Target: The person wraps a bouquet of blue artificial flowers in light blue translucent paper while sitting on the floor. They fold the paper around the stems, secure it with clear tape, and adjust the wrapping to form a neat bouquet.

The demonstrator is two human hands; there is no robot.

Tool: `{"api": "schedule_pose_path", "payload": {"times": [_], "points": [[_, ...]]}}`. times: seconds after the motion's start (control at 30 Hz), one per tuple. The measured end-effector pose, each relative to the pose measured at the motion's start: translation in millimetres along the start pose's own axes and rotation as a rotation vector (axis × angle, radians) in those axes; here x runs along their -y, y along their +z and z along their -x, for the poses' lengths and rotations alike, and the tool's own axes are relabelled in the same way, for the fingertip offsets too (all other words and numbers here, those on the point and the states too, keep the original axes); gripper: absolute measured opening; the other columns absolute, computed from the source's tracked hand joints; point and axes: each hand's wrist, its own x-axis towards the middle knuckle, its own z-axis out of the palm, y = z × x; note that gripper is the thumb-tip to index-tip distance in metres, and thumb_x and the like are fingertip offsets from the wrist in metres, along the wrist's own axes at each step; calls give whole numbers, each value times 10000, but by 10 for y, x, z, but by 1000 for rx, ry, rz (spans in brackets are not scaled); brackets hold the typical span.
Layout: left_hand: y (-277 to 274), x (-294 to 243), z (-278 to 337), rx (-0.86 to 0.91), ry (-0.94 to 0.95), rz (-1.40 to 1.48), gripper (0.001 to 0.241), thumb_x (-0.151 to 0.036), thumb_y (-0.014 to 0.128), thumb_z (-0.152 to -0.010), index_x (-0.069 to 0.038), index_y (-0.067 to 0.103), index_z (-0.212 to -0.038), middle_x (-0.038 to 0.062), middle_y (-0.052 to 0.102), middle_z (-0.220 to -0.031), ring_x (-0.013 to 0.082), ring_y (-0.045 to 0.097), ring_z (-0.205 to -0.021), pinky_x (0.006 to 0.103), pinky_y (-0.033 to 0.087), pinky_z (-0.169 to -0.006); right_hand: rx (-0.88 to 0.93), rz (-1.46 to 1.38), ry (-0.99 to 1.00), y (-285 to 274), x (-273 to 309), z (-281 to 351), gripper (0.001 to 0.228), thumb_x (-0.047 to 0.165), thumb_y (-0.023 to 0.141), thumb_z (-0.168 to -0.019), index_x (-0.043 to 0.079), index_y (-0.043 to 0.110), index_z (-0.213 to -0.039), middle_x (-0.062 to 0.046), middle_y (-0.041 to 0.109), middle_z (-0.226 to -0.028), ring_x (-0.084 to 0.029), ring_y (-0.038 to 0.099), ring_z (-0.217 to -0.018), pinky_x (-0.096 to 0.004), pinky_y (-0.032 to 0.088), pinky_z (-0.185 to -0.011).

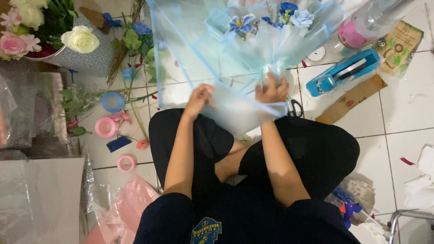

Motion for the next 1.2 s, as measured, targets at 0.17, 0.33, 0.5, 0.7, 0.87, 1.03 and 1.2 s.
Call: {"api": "schedule_pose_path", "payload": {"times": [0.17,0.33,0.5,0.7,0.87,1.03,1.2], "points": [[-695,782,-549,-402,3,-397,295,-27,555,-982,-162,529,-1244,107,685,-821,257,706,-741,393,524,-770,330,253,486,-538,487,-166,640,525,259,-1071,182,287,-1610,-169,338,-1598,-314,331,-1480,-415,363,-1054],[-975,941,-748,-208,-150,-700,383,-147,652,-974,-160,560,-1346,36,755,-834,251,731,-889,424,524,-871,512,61,425,-360,33,-336,809,237,632,-1023,132,86,-1610,-241,450,-1365,-463,427,-1258,-618,425,-945],[-813,757,-738,-632,-314,-1030,555,-282,801,-861,-270,590,-1374,178,362,-1488,451,404,-1354,676,401,-1021,142,-158,313,-433,230,-101,968,213,885,-749,74,307,-1513,-207,444,-1292,-440,398,-1238,-564,334,-1090],[-1328,1471,-931,-791,-412,-712,682,-232,800,-892,-212,304,-1358,86,619,-1222,338,610,-1174,620,416,-934,59,-322,166,-1000,703,-34,1007,48,872,-770,18,252,-1563,-259,400,-1325,-495,338,-1265,-627,229,-1115],[-1188,1247,-876,-780,-568,-875,742,-354,840,-861,-124,358,-1376,182,317,-1414,393,347,-1346,638,412,-1012,19,-290,113,-727,508,-198,1037,74,900,-720,32,281,-1551,-262,407,-1386,-475,360,-1305,-590,229,-1145],[-1343,1657,-960,-754,-560,-895,713,-426,748,-909,-121,346,-1412,135,611,-1299,368,492,-1274,675,343,-1012,26,-224,162,-352,214,-375,1032,96,931,-730,66,299,-1545,-242,389,-1430,-450,345,-1344,-588,237,-1172],[-1155,1344,-897,-695,-213,-803,306,-341,701,-946,-67,720,-1082,158,750,-871,394,727,-883,569,546,-777,-5,-66,211,-78,9,-283,936,89,945,-779,57,354,-1504,-227,361,-1441,-442,321,-1359,-609,269,-1149]]}}
